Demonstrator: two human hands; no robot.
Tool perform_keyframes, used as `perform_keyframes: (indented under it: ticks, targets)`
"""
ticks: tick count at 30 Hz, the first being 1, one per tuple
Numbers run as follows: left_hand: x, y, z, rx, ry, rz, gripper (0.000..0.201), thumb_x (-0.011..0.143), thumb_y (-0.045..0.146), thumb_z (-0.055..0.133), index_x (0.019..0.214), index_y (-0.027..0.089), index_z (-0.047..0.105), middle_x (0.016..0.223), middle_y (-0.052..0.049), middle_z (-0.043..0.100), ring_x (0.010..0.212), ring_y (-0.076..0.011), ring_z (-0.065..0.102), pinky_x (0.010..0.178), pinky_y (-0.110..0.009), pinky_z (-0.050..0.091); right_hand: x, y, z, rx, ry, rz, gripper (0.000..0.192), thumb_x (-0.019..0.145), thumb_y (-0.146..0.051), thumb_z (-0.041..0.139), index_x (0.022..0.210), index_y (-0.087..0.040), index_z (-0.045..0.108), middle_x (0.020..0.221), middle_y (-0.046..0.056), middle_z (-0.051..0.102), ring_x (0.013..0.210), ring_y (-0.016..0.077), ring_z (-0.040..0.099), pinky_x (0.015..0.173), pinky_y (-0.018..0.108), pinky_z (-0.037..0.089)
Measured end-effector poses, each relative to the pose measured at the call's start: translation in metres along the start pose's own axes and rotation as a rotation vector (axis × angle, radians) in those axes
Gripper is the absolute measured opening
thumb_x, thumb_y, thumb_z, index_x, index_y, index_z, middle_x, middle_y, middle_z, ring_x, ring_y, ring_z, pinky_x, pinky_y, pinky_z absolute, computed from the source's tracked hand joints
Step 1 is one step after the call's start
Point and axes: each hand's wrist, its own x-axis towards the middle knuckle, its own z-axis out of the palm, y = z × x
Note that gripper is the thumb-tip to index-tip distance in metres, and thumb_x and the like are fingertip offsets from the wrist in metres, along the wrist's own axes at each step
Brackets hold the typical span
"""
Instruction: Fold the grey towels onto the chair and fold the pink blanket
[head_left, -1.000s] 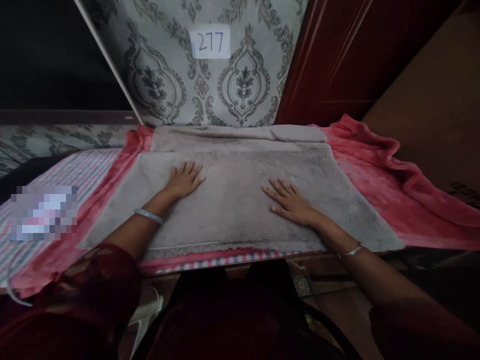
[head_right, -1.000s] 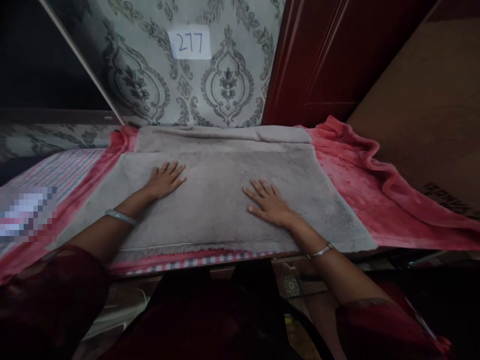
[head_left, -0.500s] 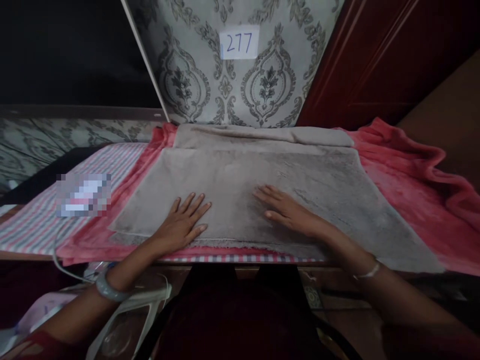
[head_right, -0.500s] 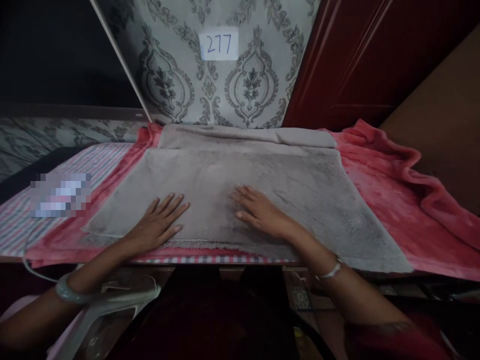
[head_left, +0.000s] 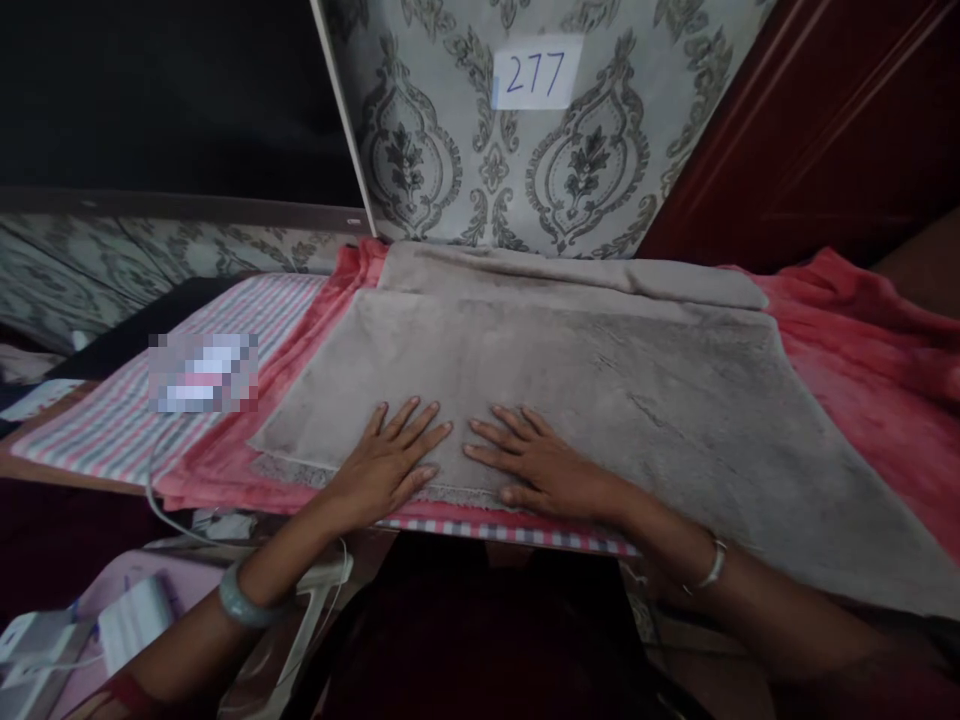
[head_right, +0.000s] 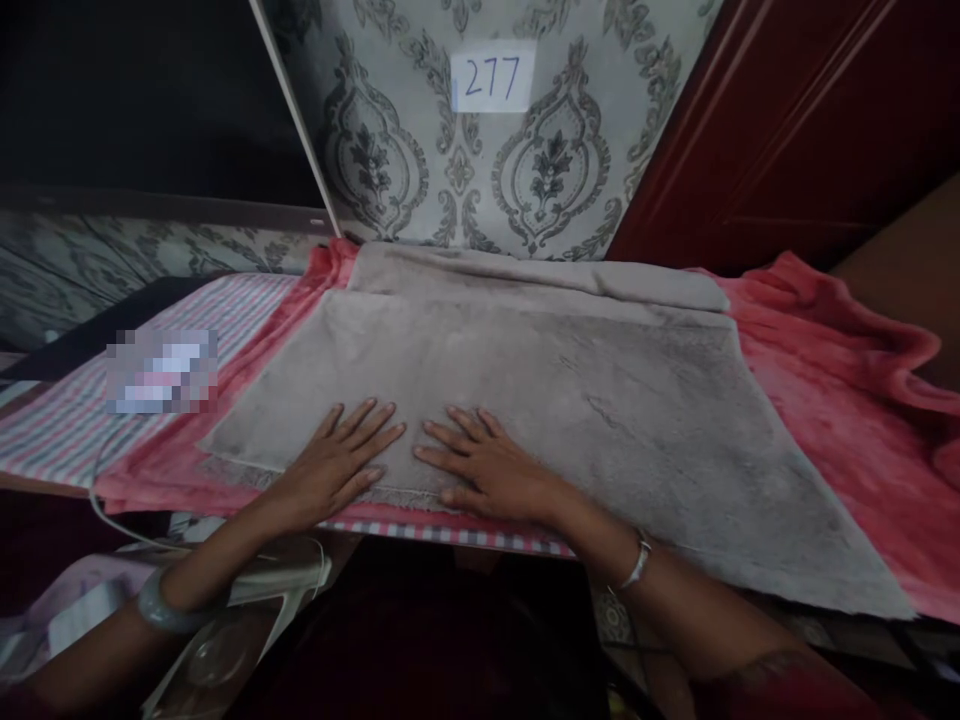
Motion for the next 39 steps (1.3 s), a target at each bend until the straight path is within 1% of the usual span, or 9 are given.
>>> perform_keyframes:
  ticks: [7,11,13,15,19,22,27,35,39]
  targets:
    - [-0.020,0.010,-0.011,-0.147,-0.052,0.050,0.050,0.105,0.039,0.039,0.154,0.039,0.033,0.165,0.002,0.029,0.156,-0.0245,0.016,0.126,-0.061,0.014,-0.015,-0.025,-0.011,0.238,-0.115,-0.033,0.057,0.103,-0.059,0.042,0.156,-0.040,0.033,0.166,-0.003,0.024,0.156,0.0288,0.004,0.124,0.061,0.002]
    - [-0.032,0.005,-0.021,-0.248,0.006,0.038,0.041,0.105,0.034,0.037,0.142,0.033,0.054,0.157,-0.001,0.046,0.149,-0.0188,0.034,0.125,-0.052,0.027,-0.015,-0.015,-0.036,0.426,-0.067,-0.008,0.054,0.103,-0.060,0.037,0.153,-0.038,0.043,0.158,-0.001,0.044,0.149,0.0269,0.034,0.122,0.054,0.027]
    - [-0.033,-0.005,-0.029,-0.219,0.050,-0.059,0.041,0.105,0.035,0.035,0.138,0.030,0.058,0.154,-0.003,0.049,0.147,-0.0188,0.038,0.123,-0.050,0.030,-0.004,0.002,-0.045,0.395,0.066,0.066,0.058,0.103,-0.061,0.035,0.156,-0.037,0.038,0.158,0.000,0.043,0.146,0.0283,0.038,0.120,0.053,0.034]
    - [-0.031,-0.017,-0.035,-0.106,0.096,-0.221,0.046,0.104,0.040,0.034,0.144,0.026,0.053,0.158,-0.007,0.043,0.149,-0.0237,0.034,0.123,-0.056,0.027,0.016,0.021,-0.047,0.280,0.175,0.121,0.063,0.102,-0.063,0.033,0.159,-0.035,0.033,0.163,0.001,0.034,0.151,0.0302,0.029,0.122,0.055,0.029]
    - [-0.030,-0.038,-0.033,0.146,0.117,-0.558,0.063,0.100,0.051,0.041,0.154,0.019,0.039,0.164,-0.018,0.027,0.153,-0.0393,0.019,0.119,-0.069,0.021,0.064,0.039,-0.031,0.008,0.203,0.134,0.068,0.101,-0.064,0.032,0.159,-0.028,0.033,0.168,0.007,0.016,0.155,0.0344,0.008,0.121,0.063,0.020]
    - [-0.036,-0.045,-0.023,0.188,0.062,-0.695,0.065,0.099,0.053,0.039,0.155,0.019,0.038,0.164,-0.019,0.027,0.151,-0.0429,0.022,0.116,-0.070,0.026,0.082,0.030,-0.011,-0.123,0.142,0.089,0.065,0.102,-0.061,0.035,0.158,-0.028,0.034,0.168,0.009,0.017,0.155,0.0364,0.008,0.119,0.068,0.017]
    - [-0.050,-0.044,-0.013,0.198,0.036,-0.718,0.065,0.100,0.054,0.037,0.156,0.021,0.037,0.165,-0.018,0.026,0.150,-0.0438,0.025,0.116,-0.068,0.029,0.071,0.005,0.007,-0.119,0.080,-0.067,0.068,0.101,-0.065,0.038,0.159,-0.032,0.030,0.167,0.005,0.020,0.155,0.0342,0.009,0.121,0.066,0.011]
    - [-0.074,-0.040,-0.006,0.272,0.141,-0.712,0.068,0.099,0.057,0.036,0.153,0.016,0.040,0.155,-0.024,0.042,0.142,-0.0413,0.042,0.113,-0.061,0.038,0.045,-0.031,0.010,0.045,-0.051,-0.174,0.065,0.102,-0.060,0.041,0.160,-0.037,0.024,0.167,-0.001,0.019,0.155,0.0316,0.008,0.125,0.062,0.010]
    - [-0.084,-0.038,-0.017,0.285,0.126,-0.736,0.067,0.099,0.056,0.034,0.142,0.008,0.052,0.142,-0.028,0.054,0.133,-0.0414,0.052,0.110,-0.060,0.041,0.037,-0.047,-0.002,0.148,-0.116,-0.250,0.063,0.102,-0.058,0.044,0.159,-0.040,0.025,0.164,-0.004,0.029,0.154,0.0267,0.020,0.126,0.053,0.021]
